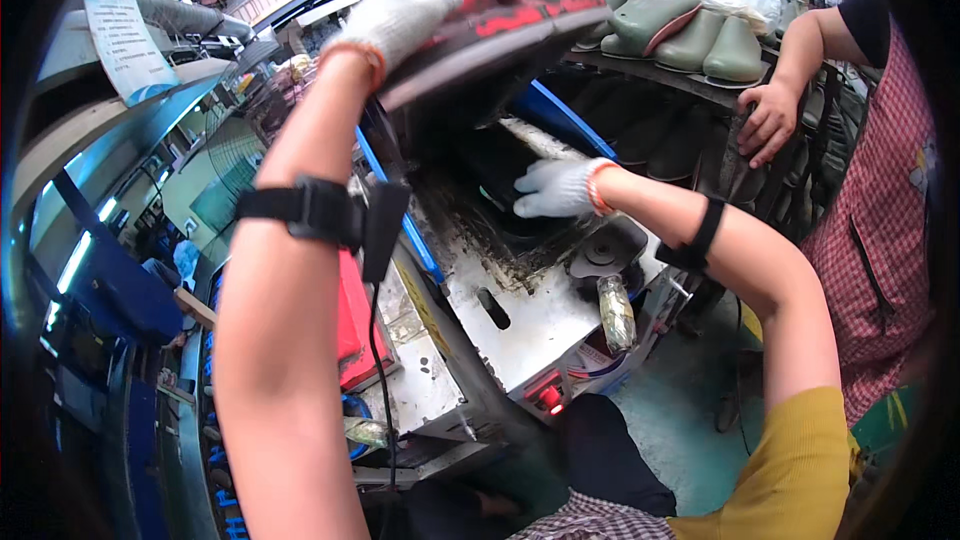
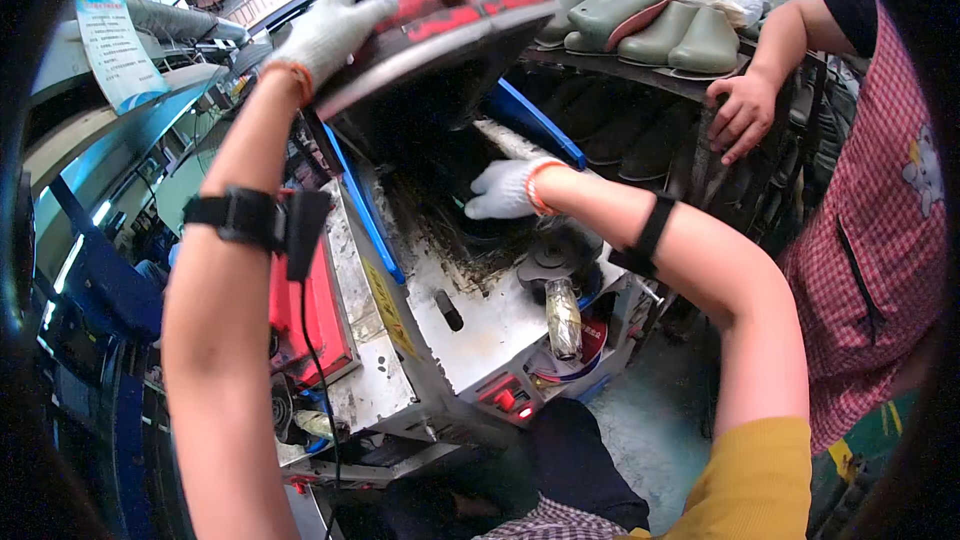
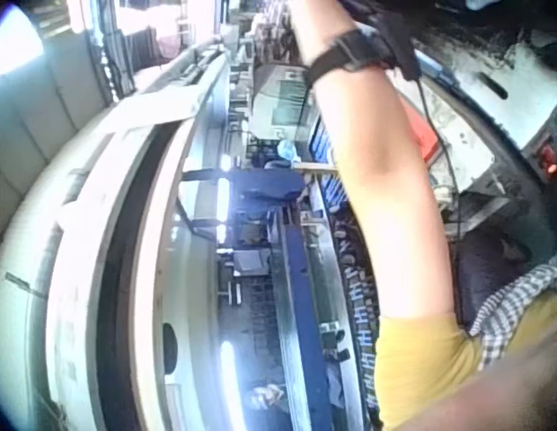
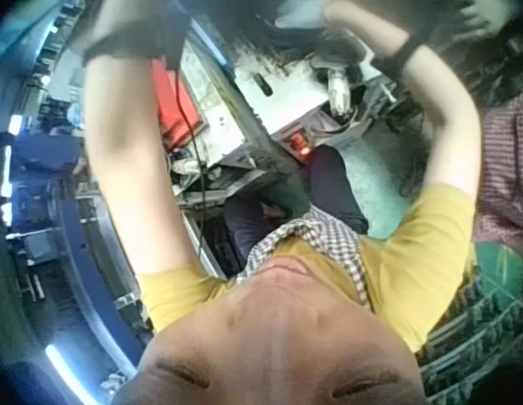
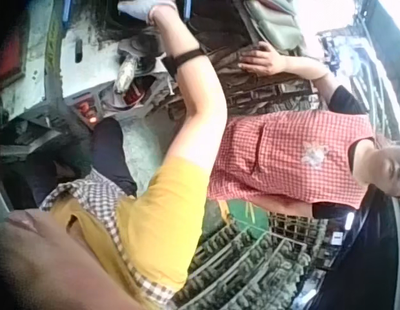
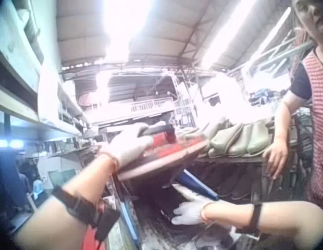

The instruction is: Operate a sole-attaching machine to press shoe soles onto lasted uppers.

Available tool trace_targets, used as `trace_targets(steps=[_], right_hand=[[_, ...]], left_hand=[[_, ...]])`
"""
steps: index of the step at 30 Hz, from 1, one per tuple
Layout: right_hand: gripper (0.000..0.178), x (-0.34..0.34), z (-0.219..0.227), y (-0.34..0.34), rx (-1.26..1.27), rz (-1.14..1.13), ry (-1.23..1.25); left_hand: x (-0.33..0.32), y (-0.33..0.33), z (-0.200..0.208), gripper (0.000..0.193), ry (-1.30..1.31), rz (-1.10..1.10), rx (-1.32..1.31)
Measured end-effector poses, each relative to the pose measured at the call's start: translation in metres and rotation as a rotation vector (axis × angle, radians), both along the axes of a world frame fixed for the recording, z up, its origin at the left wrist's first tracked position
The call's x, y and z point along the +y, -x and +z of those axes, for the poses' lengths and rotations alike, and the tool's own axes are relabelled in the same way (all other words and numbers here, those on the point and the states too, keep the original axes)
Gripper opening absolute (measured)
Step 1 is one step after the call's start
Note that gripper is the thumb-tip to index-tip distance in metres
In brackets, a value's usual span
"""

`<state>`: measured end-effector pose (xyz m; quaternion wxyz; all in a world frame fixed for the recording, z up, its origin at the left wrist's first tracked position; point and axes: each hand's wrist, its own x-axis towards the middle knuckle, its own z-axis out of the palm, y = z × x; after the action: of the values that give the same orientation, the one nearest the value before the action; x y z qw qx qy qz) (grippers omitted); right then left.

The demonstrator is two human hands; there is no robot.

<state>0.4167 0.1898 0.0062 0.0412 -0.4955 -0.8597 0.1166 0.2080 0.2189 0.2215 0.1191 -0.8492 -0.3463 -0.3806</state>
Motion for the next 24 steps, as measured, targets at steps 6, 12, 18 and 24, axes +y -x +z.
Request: trace_targets(steps=[6, 12, 18, 24], right_hand=[[0.051, -0.152, -0.016, -0.041, 0.305, 0.133, -0.325], [0.037, -0.207, -0.074, -0.033, 0.442, 0.046, -0.649], [0.039, -0.183, -0.095, -0.045, 0.509, 0.085, -0.783], [0.037, -0.142, -0.123, -0.106, 0.663, -0.039, -0.978]], left_hand=[[-0.068, -0.035, -0.096, 0.048, -0.134, 0.05, -0.057], [-0.086, -0.053, -0.2, 0.056, -0.257, 0.037, -0.025], [-0.084, -0.059, -0.275, 0.069, -0.214, 0.072, 0.005], [-0.076, -0.072, -0.288, 0.074, -0.183, 0.099, 0.023]])
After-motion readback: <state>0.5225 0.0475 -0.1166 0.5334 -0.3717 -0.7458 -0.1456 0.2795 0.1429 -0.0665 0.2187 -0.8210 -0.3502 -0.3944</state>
